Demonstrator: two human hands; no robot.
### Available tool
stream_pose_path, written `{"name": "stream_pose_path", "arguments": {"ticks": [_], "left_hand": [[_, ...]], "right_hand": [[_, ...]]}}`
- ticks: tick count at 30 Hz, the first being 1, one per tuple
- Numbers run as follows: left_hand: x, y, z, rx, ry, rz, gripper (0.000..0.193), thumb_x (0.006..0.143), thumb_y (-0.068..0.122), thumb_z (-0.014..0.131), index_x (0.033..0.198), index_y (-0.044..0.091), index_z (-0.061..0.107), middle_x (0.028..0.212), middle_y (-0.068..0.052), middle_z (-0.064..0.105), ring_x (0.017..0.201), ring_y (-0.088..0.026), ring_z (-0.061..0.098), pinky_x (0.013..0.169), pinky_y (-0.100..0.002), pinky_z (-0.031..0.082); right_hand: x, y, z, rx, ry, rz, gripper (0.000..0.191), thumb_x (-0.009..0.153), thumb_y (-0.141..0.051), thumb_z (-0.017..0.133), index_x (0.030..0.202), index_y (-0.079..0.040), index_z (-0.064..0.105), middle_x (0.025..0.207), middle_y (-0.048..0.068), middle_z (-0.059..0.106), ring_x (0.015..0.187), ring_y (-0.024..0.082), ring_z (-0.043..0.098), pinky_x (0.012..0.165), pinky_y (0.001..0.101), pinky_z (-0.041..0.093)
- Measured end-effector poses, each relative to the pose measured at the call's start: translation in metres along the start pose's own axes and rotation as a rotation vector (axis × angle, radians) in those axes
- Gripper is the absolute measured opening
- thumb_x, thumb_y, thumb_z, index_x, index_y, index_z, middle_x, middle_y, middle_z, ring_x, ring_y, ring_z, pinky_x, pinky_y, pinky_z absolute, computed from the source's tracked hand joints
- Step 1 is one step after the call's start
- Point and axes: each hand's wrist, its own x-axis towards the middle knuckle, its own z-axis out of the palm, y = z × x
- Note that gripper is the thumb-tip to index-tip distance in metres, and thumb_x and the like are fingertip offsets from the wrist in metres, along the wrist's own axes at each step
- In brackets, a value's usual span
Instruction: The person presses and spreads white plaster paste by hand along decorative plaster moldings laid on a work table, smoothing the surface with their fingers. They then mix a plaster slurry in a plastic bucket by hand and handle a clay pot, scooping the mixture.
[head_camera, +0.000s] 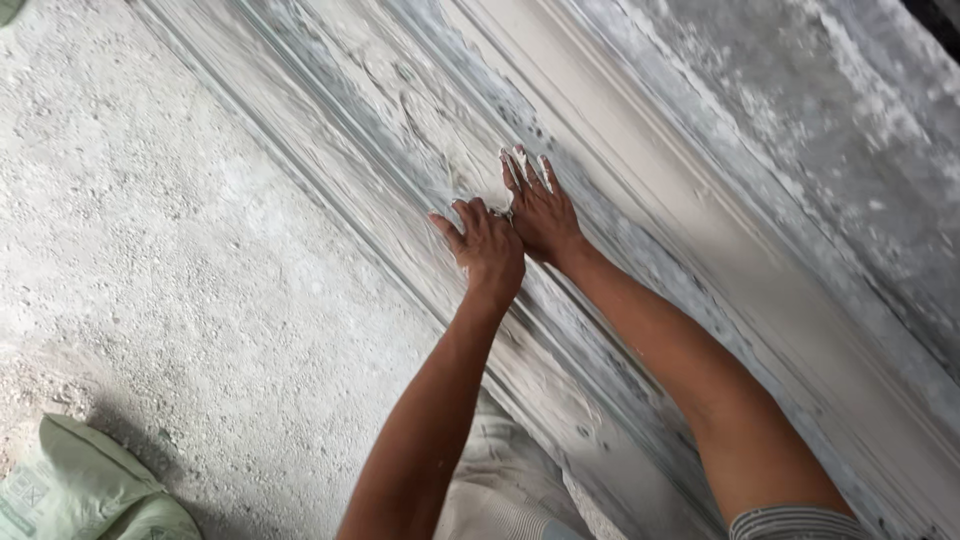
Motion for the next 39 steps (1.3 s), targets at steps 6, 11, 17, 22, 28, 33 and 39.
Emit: {"name": "stream_pose_path", "arguments": {"ticks": [6,11,17,22,28,33,39], "left_hand": [[0.094,-0.097,-0.049,-0.336,-0.201,0.012,0.037,0.097,0.02,0.048,0.123,0.006,0.07,0.142,-0.023,0.051,0.136,-0.041,0.045,0.115,-0.065,0.032],[0.087,-0.1,-0.023,-0.461,0.436,0.023,0.043,0.111,0.025,0.045,0.125,-0.01,0.066,0.144,-0.028,0.051,0.134,-0.047,0.046,0.113,-0.062,0.036],[0.005,-0.042,0.011,-0.159,-0.002,0.246,0.029,0.092,0.018,0.053,0.104,0.0,0.073,0.141,-0.025,0.049,0.136,-0.04,0.04,0.114,-0.06,0.032],[0.006,-0.029,0.004,-0.047,-0.058,0.223,0.036,0.092,0.022,0.059,0.115,-0.003,0.072,0.131,-0.022,0.053,0.129,-0.039,0.041,0.113,-0.06,0.026],[0.007,-0.023,0.003,-0.089,-0.072,0.215,0.04,0.093,0.025,0.059,0.119,-0.005,0.069,0.136,-0.026,0.048,0.132,-0.045,0.037,0.113,-0.072,0.017],[0.047,-0.053,-0.014,-0.095,-0.191,0.168,0.037,0.09,0.021,0.061,0.119,-0.002,0.069,0.143,-0.026,0.042,0.137,-0.047,0.031,0.11,-0.08,0.009],[0.103,-0.109,-0.049,-0.036,-0.173,0.181,0.037,0.088,0.022,0.064,0.114,-0.004,0.07,0.142,-0.028,0.042,0.137,-0.048,0.03,0.106,-0.082,0.009]], "right_hand": [[0.075,0.009,-0.005,0.02,-0.053,0.042,0.088,0.103,-0.05,0.053,0.157,0.006,0.012,0.174,0.018,0.008,0.161,0.036,0.006,0.128,0.0538,0.005],[0.079,0.011,-0.011,0.131,-0.171,0.169,0.094,0.098,-0.053,0.052,0.161,0.005,0.012,0.17,0.018,0.005,0.156,0.037,0.003,0.125,0.0534,0.003],[-0.022,0.005,-0.036,-0.02,-0.131,0.072,0.088,0.097,-0.045,0.058,0.16,0.006,0.024,0.169,0.018,0.02,0.159,0.035,0.012,0.128,0.0496,0.008],[-0.034,-0.005,-0.033,-0.014,-0.296,0.167,0.087,0.091,-0.044,0.059,0.155,0.003,0.023,0.166,0.018,0.02,0.155,0.034,0.014,0.125,0.0504,0.007],[0.011,-0.012,-0.022,-0.1,-0.276,0.155,0.079,0.094,-0.031,0.053,0.157,0.005,0.021,0.168,0.018,0.022,0.155,0.032,0.018,0.126,0.0503,0.006],[0.061,-0.016,-0.019,-0.136,-0.206,0.111,0.082,0.094,-0.032,0.055,0.158,0.006,0.02,0.168,0.019,0.023,0.157,0.032,0.018,0.127,0.0509,0.007],[0.147,-0.03,-0.016,0.03,-0.152,0.145,0.091,0.092,-0.036,0.06,0.16,0.003,0.014,0.167,0.018,0.024,0.155,0.033,0.017,0.126,0.0514,0.008]]}}
